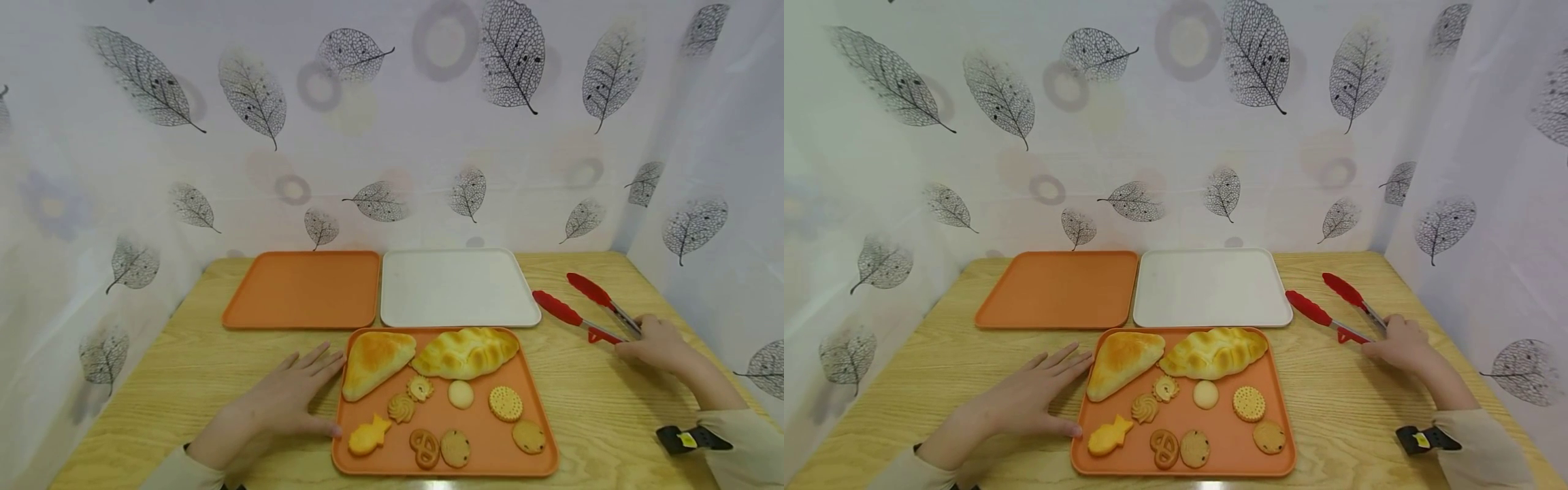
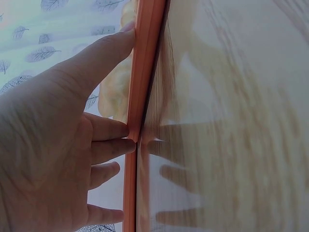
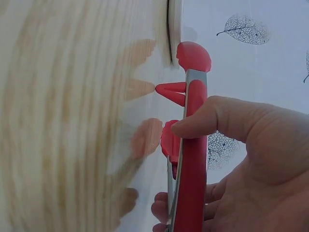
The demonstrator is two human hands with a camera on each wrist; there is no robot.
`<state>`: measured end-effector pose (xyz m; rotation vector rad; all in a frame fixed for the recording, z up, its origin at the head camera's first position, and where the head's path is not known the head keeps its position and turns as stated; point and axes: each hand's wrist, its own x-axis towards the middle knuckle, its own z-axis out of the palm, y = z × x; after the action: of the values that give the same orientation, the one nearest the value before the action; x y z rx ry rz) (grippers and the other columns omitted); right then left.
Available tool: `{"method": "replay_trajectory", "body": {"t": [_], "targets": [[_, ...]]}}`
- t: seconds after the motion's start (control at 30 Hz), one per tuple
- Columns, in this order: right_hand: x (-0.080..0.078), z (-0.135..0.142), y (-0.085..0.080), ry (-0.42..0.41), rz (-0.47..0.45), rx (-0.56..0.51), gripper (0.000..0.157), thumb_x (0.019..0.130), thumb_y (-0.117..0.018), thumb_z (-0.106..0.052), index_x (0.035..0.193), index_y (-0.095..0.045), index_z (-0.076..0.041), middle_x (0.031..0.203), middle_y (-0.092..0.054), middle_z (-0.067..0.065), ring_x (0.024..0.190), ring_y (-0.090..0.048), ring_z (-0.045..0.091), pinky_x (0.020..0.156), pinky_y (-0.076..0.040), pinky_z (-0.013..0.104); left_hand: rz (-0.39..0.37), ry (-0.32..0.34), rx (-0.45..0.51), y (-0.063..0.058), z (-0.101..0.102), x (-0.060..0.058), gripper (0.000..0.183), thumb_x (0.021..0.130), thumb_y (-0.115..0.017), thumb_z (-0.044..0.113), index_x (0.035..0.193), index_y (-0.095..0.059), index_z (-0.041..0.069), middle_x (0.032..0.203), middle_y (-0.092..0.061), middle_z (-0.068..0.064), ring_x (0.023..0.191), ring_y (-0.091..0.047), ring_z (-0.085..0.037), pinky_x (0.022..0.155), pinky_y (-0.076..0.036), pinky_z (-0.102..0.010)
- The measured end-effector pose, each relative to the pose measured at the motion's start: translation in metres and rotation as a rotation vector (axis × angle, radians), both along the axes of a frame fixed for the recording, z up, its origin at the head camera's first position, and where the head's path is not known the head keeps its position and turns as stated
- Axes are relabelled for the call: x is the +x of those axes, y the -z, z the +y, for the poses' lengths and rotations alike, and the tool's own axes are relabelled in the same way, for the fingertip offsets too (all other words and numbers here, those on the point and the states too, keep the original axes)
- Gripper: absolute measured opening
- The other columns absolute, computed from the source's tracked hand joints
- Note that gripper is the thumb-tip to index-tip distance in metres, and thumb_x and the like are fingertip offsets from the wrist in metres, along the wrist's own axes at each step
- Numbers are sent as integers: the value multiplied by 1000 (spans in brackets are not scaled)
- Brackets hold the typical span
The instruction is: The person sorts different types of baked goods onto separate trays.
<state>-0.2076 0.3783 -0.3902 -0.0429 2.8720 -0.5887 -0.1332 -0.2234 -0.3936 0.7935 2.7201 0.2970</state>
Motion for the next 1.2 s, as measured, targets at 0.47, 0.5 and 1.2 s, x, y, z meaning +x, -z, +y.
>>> {"method": "replay_trajectory", "body": {"t": [0.47,0.5,1.2], "targets": [[-3,0,4,13,32,50,91,87,-68,-41,127,-29,31,111,-45,49,90,-51,50,67,-46,47,-7,0,9,1,0,-1,108,75,-54,81,156,-25,15,162,-25,-5,153,-11,-30,115,-20,-66],[-3,-1,4,16,35,56,95,87,-67,-46,127,-30,31,112,-45,50,90,-52,50,67,-46,46,-8,0,11,0,0,-1,108,75,-54,81,156,-25,15,162,-25,-6,153,-11,-30,115,-20,-66],[5,0,-15,51,347,200,101,69,-79,-62,126,-47,16,115,-43,44,97,-40,61,64,-40,62,-11,1,19,3,-1,-2,109,75,-54,81,156,-24,15,163,-24,-5,153,-10,-30,116,-19,-66]]}}
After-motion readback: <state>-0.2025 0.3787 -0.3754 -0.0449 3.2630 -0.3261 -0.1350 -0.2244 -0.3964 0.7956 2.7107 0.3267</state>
